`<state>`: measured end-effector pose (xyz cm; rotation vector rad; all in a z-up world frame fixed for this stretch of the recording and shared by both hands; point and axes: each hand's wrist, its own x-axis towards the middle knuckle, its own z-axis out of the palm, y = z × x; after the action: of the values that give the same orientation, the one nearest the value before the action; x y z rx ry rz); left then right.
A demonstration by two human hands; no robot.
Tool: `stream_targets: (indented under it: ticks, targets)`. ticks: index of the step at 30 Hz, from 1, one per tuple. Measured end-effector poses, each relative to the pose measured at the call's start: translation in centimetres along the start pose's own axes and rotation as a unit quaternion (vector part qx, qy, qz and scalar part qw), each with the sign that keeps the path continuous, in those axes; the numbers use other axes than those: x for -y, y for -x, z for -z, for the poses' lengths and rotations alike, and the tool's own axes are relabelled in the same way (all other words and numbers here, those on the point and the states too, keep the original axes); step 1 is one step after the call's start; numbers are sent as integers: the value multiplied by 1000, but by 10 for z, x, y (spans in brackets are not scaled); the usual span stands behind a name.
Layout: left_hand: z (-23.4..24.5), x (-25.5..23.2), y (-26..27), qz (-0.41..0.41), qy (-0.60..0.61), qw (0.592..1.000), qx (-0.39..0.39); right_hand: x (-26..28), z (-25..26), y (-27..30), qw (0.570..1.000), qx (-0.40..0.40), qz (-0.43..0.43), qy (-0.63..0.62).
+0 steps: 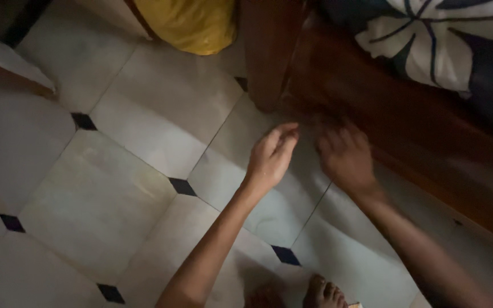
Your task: The person wipes the wooden frame of a bed with a cloth. They clean the legs, side rails, and headboard of the bed frame in a bedroom.
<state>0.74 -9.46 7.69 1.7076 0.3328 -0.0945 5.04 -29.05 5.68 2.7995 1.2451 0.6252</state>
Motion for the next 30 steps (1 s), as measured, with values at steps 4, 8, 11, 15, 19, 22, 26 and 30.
stream_targets:
  ticks: [4, 8, 11, 15, 19, 22, 26, 30]
  targets:
    - [-2, 2, 10, -6, -51, 998, 39, -1, 23, 56, 988, 102, -112, 28]
    - [-2, 7, 14, -28, -25, 997, 68, -6, 8, 83, 995, -50, -80, -23]
    - [-3, 13, 15, -33, -19, 997, 63, -8, -22, 82, 996, -78, -51, -4]
    - [-13, 22, 5, -31, -47, 998, 35, -9, -70, 50, 998, -44, -9, 32]
    - [-13, 27, 1, -87, -93, 992, -17, 9, -102, -6, 996, -78, 32, -15]
    - [-6, 25, -2, -63, -102, 993, -22, 14, -98, -31, 996, -82, 26, -34]
    - [-4, 25, -2, -56, -54, 997, -7, 11, -87, -23, 996, -82, 30, -33]
    - [-15, 23, -3, -51, -54, 996, 51, -16, -74, 35, 997, -65, 30, -5]
